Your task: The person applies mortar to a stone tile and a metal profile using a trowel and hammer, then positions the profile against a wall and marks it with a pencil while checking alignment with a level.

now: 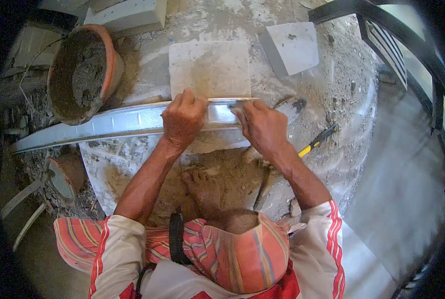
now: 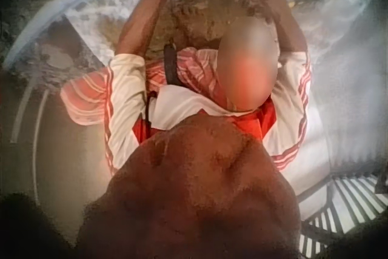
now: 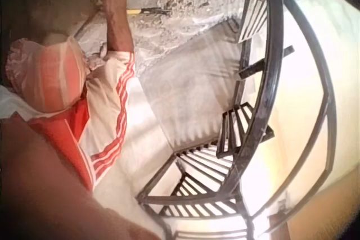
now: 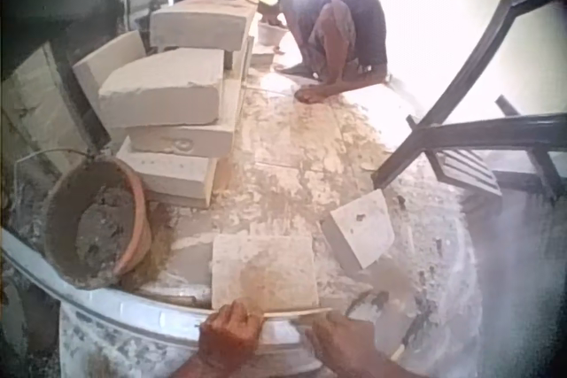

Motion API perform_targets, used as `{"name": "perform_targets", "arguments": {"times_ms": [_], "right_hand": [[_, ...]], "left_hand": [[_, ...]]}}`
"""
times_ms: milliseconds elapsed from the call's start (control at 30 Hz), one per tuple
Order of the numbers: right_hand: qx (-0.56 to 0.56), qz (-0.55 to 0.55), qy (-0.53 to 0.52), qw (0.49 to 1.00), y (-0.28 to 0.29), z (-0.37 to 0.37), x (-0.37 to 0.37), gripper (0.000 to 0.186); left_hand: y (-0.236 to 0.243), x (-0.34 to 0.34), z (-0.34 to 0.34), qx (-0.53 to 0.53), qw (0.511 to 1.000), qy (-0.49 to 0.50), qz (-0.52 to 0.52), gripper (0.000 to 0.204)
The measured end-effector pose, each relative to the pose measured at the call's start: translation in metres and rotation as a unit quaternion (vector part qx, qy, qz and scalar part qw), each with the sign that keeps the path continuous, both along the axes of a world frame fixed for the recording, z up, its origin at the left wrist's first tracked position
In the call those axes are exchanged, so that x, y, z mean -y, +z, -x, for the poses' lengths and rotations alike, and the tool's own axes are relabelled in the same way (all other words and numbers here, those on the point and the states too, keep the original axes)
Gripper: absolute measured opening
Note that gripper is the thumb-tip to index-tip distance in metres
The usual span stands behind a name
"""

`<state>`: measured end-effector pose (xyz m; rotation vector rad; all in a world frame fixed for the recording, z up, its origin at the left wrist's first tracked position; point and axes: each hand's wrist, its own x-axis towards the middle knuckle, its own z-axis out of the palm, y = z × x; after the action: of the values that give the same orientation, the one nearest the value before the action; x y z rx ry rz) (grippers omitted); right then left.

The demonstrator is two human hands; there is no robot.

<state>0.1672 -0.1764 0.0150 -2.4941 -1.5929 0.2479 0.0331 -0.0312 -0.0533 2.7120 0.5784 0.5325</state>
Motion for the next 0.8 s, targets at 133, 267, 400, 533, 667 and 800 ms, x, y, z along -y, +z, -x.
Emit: {"name": "perform_targets", "arguments": {"times_ms": [133, 267, 400, 533, 667, 800], "right_hand": [[0.085, -0.043, 0.047, 0.994, -0.013, 0.029, -0.016, 0.014], [0.031, 0.002, 0.031, 0.999, 0.000, 0.002, -0.016, 0.012], [0.062, -0.059, 0.039, 0.996, -0.013, 0.030, -0.014, 0.013], [0.110, -0.088, 0.071, 0.987, -0.002, -0.025, -0.004, 0.016], [0.044, -0.162, -0.233, 0.958, 0.078, -0.050, -0.008, 0.030], [-0.167, -0.161, -0.254, 0.939, 0.042, -0.041, 0.003, 0.029]], "left_hand": [[0.000, 0.003, -0.002, 0.040, 0.999, 0.004, 0.005, 0.007], [-0.001, -0.001, 0.003, 0.033, 0.999, -0.008, -0.008, 0.009], [-0.002, 0.003, 0.003, 0.025, 1.000, -0.007, -0.001, 0.011], [-0.002, 0.001, -0.004, 0.033, 0.999, -0.018, 0.001, 0.011], [-0.001, -0.001, 0.005, 0.027, 0.999, -0.008, 0.014, 0.010], [-0.004, -0.008, 0.008, 0.086, 0.996, 0.007, 0.023, 0.012]]}}
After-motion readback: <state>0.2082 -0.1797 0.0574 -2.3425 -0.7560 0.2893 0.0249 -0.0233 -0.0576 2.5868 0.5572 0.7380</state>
